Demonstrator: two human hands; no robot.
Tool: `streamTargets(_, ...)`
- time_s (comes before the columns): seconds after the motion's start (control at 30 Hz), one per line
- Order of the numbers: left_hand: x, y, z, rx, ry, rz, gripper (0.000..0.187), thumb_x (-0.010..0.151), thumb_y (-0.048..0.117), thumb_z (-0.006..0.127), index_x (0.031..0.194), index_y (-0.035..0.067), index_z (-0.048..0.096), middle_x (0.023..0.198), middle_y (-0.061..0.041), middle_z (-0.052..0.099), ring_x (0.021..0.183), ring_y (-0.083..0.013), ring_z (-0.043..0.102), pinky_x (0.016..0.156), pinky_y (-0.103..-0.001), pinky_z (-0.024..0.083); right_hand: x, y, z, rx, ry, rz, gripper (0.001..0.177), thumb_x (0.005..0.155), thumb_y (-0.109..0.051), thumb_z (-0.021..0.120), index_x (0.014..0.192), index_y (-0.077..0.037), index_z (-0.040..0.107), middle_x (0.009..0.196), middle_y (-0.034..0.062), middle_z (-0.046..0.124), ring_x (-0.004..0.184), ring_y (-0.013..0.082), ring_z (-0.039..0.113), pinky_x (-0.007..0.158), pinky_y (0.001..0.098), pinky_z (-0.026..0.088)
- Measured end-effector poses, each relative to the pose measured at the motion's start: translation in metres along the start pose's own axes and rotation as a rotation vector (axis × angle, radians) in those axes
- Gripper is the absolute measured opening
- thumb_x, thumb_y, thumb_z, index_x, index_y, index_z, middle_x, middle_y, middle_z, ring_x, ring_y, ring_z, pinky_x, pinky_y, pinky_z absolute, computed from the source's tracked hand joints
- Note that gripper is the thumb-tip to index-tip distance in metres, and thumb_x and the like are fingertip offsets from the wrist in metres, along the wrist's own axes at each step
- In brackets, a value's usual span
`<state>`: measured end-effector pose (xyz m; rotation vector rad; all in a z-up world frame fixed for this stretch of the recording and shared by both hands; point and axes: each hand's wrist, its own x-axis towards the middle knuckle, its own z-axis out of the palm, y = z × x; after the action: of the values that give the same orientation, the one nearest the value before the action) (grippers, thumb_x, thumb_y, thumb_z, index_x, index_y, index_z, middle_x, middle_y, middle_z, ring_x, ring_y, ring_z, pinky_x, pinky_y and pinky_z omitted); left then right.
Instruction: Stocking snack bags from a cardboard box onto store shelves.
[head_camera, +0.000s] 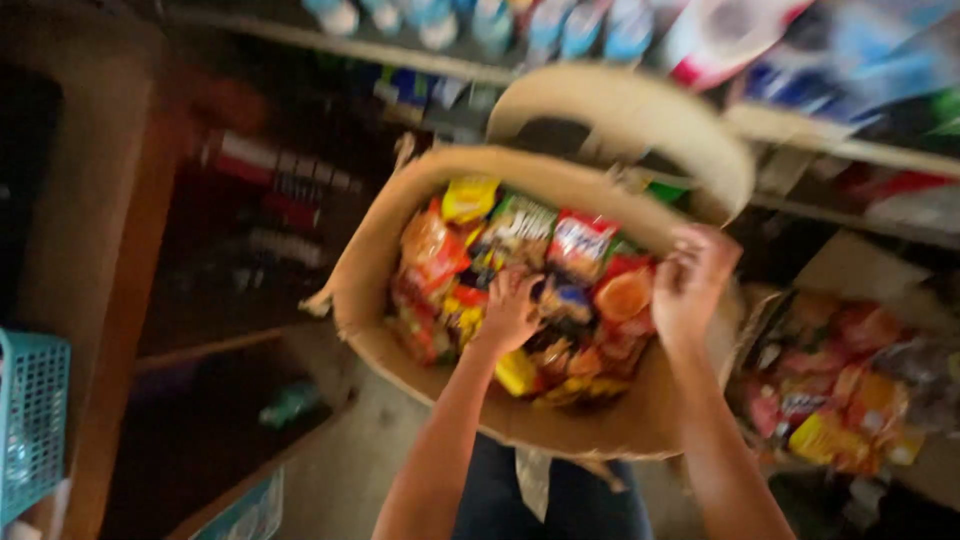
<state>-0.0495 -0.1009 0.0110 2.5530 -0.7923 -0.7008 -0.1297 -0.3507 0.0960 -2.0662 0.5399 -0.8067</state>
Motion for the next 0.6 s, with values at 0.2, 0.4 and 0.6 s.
streamTargets(0.2,-0.025,-0.121,0.049,-0.191,-0.415,-0.375,0.081,0.097,0.044,0.070,0.158,0.014,0.025,0.162,-0.028,0.006,0.145,-0.0581,0.009,0.117,-0.061,0.025,-0.105,0.026,0.103,-0.033,-0.564,0.083,0.033,0.092,0.000,0.067,0.124,-0.011,0.067,0.133,0.0148,0.054,0.130,0.0369,0.053,0.109,0.0487,0.047)
streamTargets(0.4,-0.037,-0.148,0.014,-0.247,-0.469,-0.419,0.066,0.098,0.040,0.062,0.154,0.017,0.037,0.163,-0.018,0.026,0.149,-0.0454,0.022,0.117,-0.058,0.029,-0.113,0.028,0.175,-0.546,-0.905,0.280,0.048,0.088,-0.009,0.069,0.135,-0.020,0.067,0.165,0.0145,0.022,0.144,0.0479,0.024,0.111,0.0545,0.036)
streamTargets(0.6,-0.015,-0.141,0.032,-0.673,-0.319,-0.308,0.052,0.096,0.031,0.064,0.141,0.009,0.051,0.131,-0.013,0.066,0.120,-0.0283,0.065,0.101,-0.042,0.052,-0.084,0.024,0.209,-0.827,-1.023,0.191,0.057,0.089,-0.004,0.069,0.140,-0.030,0.063,0.172,0.0117,0.003,0.157,0.0395,0.009,0.127,0.0509,0.014)
